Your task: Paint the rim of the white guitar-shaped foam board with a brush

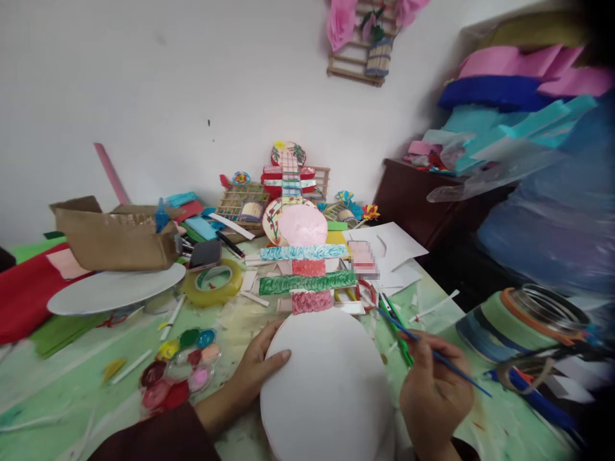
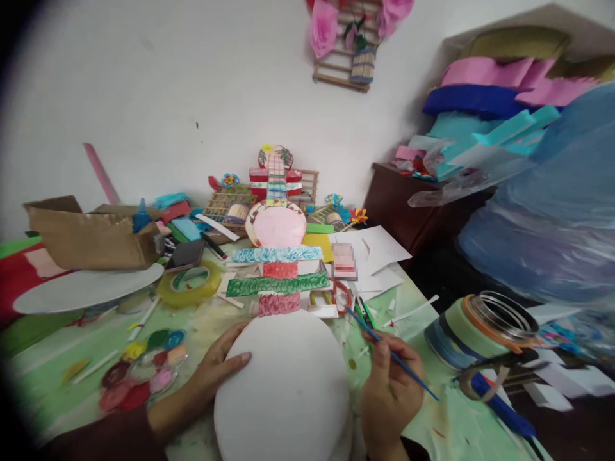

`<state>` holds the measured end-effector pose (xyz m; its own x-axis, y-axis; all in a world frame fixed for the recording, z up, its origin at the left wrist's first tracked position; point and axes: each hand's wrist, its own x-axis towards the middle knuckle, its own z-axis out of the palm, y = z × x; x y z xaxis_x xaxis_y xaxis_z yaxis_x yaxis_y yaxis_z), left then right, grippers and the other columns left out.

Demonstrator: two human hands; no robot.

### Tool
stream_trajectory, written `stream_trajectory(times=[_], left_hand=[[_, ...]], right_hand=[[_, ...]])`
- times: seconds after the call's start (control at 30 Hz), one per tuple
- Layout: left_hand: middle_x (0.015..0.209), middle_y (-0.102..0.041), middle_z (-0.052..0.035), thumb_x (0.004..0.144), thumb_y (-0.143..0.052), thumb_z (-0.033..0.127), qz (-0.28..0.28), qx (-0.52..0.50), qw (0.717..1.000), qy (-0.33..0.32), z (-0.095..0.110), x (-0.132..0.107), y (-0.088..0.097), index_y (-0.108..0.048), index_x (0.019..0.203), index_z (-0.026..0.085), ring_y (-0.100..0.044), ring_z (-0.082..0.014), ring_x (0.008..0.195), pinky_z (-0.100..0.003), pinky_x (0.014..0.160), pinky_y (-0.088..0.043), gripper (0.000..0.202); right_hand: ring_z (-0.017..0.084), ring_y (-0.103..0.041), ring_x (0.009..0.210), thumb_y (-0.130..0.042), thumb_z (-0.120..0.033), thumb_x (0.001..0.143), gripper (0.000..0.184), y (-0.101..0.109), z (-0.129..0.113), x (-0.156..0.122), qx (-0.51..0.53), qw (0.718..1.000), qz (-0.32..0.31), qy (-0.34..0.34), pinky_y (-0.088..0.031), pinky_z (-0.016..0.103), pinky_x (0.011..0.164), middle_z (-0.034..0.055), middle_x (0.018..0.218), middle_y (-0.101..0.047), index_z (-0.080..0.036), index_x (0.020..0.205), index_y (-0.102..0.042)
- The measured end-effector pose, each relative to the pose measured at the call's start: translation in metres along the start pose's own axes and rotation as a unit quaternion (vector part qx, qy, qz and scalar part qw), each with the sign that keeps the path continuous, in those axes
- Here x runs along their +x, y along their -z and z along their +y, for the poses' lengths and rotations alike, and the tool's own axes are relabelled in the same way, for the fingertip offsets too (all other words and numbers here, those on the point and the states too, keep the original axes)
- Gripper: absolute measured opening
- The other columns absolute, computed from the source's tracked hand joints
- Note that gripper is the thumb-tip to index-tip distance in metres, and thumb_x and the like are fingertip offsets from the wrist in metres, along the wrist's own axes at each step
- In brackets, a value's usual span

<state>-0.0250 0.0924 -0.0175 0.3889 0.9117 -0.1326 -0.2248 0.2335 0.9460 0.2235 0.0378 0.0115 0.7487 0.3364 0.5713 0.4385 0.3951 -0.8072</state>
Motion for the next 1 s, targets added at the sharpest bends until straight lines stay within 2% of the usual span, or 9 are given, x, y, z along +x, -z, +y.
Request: stream_trajectory(times=[0.1, 0.2, 0.3, 0.43, 0.5, 0.63, 0.8, 1.0], left_hand=[[0.126, -0.059, -0.0119, 0.070, -0.077, 0.042, -0.016, 0.008, 1.000, 0.003, -0.004, 0.000, 0.001, -0.053, 0.123, 0.021, -0.048, -0.0376, 0.124, -0.037, 0.083, -0.051, 0.062], [0.128, -0.059, -0.0121, 0.070, -0.077, 0.042, -0.015, 0.019, 1.000, -0.003, -0.006, 0.002, 0.002, -0.054, 0.122, 0.021, -0.049, -0.0378, 0.124, -0.037, 0.083, -0.051, 0.061], [0.126, -0.060, -0.0120, 0.069, -0.077, 0.041, -0.013, 0.027, 1.000, -0.004, -0.006, 0.004, 0.002, -0.055, 0.121, 0.020, -0.052, -0.0374, 0.121, -0.039, 0.085, -0.051, 0.060], [0.125, -0.061, -0.0124, 0.070, -0.076, 0.041, -0.020, 0.032, 0.999, -0.009, -0.006, 0.006, 0.003, -0.055, 0.121, 0.020, -0.053, -0.0368, 0.119, -0.038, 0.085, -0.051, 0.059], [0.124, -0.061, -0.0132, 0.070, -0.077, 0.041, -0.019, 0.029, 0.999, -0.007, -0.006, 0.007, 0.003, -0.056, 0.120, 0.019, -0.053, -0.0372, 0.120, -0.037, 0.085, -0.051, 0.058], [0.123, -0.062, -0.0135, 0.070, -0.077, 0.040, -0.018, 0.007, 1.000, 0.014, -0.007, 0.006, 0.003, -0.054, 0.122, 0.020, -0.060, -0.0355, 0.109, -0.038, 0.080, -0.053, 0.059], [0.121, -0.062, -0.0124, 0.072, -0.076, 0.040, -0.015, 0.013, 1.000, 0.020, -0.007, 0.005, 0.004, -0.055, 0.121, 0.020, -0.064, -0.0323, 0.100, -0.036, 0.076, -0.053, 0.057], [0.120, -0.063, -0.0102, 0.073, -0.075, 0.038, -0.023, 0.025, 0.999, -0.008, -0.008, 0.006, 0.004, -0.056, 0.119, 0.021, -0.059, -0.0321, 0.111, -0.032, 0.079, -0.051, 0.053]], right_hand=[[0.018, -0.065, 0.077, -0.061, -0.017, 0.084, 0.005, 0.000, -0.012, -0.020, 0.009, 0.991, -0.111, 0.078, -0.052, 0.035, 0.072, 0.0027, 0.077, -0.067, -0.019, 0.081, -0.057], [0.019, -0.065, 0.080, -0.057, -0.006, 0.082, 0.016, -0.007, -0.023, -0.031, 0.011, 0.967, -0.203, 0.151, -0.052, 0.037, 0.074, 0.0033, 0.079, -0.069, -0.021, 0.087, -0.057], [0.019, -0.064, 0.081, -0.057, 0.000, 0.079, 0.025, -0.018, -0.035, -0.024, -0.005, 0.939, -0.265, 0.221, -0.053, 0.035, 0.074, 0.0039, 0.081, -0.070, -0.021, 0.092, -0.056], [0.017, -0.063, 0.075, -0.057, -0.001, 0.079, 0.027, -0.037, -0.040, -0.010, 0.024, 0.887, -0.353, 0.298, -0.054, 0.033, 0.069, 0.0026, 0.079, -0.071, -0.023, 0.094, -0.053], [0.018, -0.062, 0.076, -0.056, -0.002, 0.080, 0.026, -0.044, -0.035, -0.010, 0.029, 0.887, -0.354, 0.296, -0.054, 0.033, 0.069, 0.0029, 0.080, -0.071, -0.023, 0.094, -0.052], [0.018, -0.061, 0.081, -0.056, -0.002, 0.080, 0.024, -0.047, -0.021, -0.019, 0.018, 0.914, -0.328, 0.237, -0.053, 0.034, 0.072, 0.0036, 0.082, -0.068, -0.022, 0.093, -0.052], [0.018, -0.060, 0.080, -0.057, 0.000, 0.078, 0.026, -0.045, -0.018, -0.022, 0.021, 0.915, -0.331, 0.227, -0.052, 0.033, 0.073, 0.0022, 0.079, -0.066, -0.022, 0.090, -0.051], [0.017, -0.059, 0.080, -0.057, 0.000, 0.078, 0.024, -0.046, -0.015, -0.020, 0.013, 0.919, -0.333, 0.211, -0.051, 0.033, 0.073, 0.0024, 0.079, -0.067, -0.021, 0.088, -0.053]])
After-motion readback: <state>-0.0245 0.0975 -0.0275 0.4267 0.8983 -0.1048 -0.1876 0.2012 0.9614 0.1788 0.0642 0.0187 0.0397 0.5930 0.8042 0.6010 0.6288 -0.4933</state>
